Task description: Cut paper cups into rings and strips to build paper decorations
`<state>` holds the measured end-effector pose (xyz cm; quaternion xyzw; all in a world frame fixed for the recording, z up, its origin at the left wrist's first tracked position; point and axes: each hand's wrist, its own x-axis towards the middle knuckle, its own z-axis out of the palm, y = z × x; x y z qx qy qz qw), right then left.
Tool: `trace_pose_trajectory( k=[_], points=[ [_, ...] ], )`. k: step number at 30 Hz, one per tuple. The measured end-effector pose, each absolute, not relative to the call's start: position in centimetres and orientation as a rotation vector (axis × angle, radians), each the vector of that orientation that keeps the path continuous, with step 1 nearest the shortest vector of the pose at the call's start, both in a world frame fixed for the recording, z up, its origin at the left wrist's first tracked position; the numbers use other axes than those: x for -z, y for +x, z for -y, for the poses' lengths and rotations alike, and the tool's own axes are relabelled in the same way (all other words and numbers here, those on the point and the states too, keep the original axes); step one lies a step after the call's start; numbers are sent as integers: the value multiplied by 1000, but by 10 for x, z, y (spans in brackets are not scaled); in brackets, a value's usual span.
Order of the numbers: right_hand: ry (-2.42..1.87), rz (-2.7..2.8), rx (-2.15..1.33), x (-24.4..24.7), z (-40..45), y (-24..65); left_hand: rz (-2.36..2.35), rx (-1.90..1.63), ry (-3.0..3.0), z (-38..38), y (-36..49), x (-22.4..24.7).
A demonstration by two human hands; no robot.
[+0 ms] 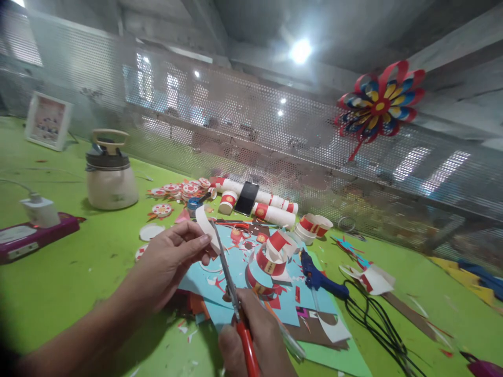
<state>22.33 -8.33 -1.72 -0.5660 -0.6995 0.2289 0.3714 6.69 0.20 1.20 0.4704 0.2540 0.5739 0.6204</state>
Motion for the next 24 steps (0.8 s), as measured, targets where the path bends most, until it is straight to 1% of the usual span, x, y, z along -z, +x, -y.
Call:
trace_pose_trajectory(
  k=[12,24],
  points=[
    [-1376,1798,-623,22,82,226,-612,-1355,1109,-2,67,-10],
    [-1419,1772,-629,22,83,225,-637,-1383,1105,-1,68,-10]
  ],
)
